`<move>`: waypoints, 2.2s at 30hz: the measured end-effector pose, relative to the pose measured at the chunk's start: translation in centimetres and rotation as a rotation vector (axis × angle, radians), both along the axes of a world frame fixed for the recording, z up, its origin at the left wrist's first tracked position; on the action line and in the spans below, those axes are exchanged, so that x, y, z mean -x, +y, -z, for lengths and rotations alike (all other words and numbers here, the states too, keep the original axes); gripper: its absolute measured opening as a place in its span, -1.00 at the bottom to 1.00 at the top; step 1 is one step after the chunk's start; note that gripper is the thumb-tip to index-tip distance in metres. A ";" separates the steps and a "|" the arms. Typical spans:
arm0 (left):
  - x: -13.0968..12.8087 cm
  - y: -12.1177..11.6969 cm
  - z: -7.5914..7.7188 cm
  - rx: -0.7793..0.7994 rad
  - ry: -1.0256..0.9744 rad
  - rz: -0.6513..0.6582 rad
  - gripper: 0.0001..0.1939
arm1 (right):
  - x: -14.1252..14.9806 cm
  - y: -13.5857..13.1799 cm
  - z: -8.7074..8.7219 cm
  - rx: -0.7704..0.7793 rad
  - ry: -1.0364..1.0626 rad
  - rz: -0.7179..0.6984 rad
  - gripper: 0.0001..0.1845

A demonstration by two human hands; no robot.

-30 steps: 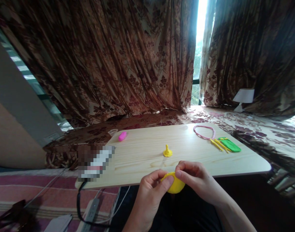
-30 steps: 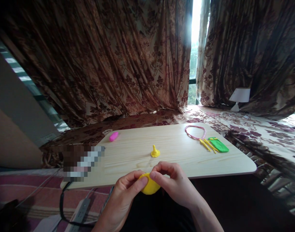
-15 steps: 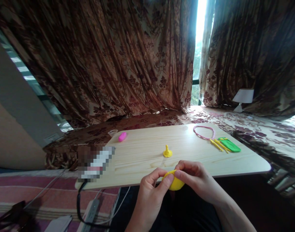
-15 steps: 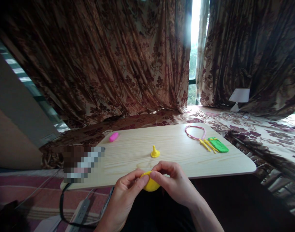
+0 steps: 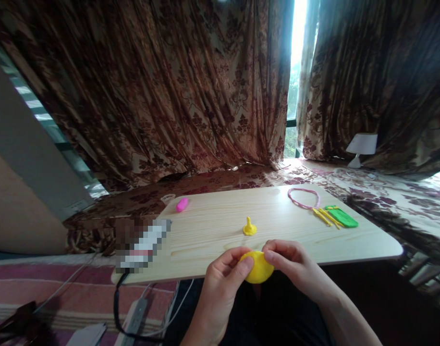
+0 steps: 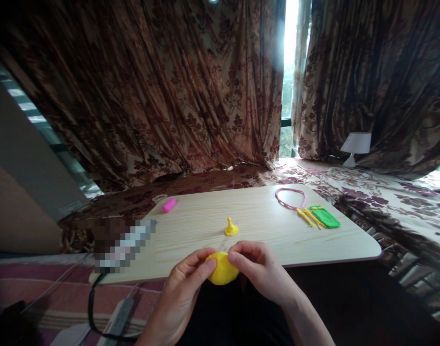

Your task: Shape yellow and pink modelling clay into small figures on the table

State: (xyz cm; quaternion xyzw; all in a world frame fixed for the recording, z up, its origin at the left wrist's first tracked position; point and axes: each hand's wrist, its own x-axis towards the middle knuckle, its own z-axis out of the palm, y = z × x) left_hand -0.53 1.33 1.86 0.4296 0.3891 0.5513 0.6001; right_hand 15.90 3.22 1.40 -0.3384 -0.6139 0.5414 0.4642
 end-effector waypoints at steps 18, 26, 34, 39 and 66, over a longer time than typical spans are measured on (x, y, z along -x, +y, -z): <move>0.5 0.0 0.8 -0.030 0.106 0.102 -0.76 | 0.0 -0.4 0.2 -0.068 -0.057 0.005 -0.70; 0.5 -0.1 0.8 -0.010 0.019 0.102 -0.78 | -0.2 -0.2 0.2 -0.053 -0.013 -0.007 -0.70; 0.2 -0.2 0.6 -0.001 -0.041 0.106 -0.82 | -0.4 -0.3 0.5 -0.032 0.014 -0.019 -0.70; 0.4 -0.3 0.5 0.012 -0.042 0.146 -0.83 | -0.4 -0.3 0.4 -0.029 0.019 -0.058 -0.77; 0.8 0.0 1.0 0.006 -0.033 0.235 -0.79 | -0.5 -0.3 0.4 -0.024 0.062 0.011 -0.73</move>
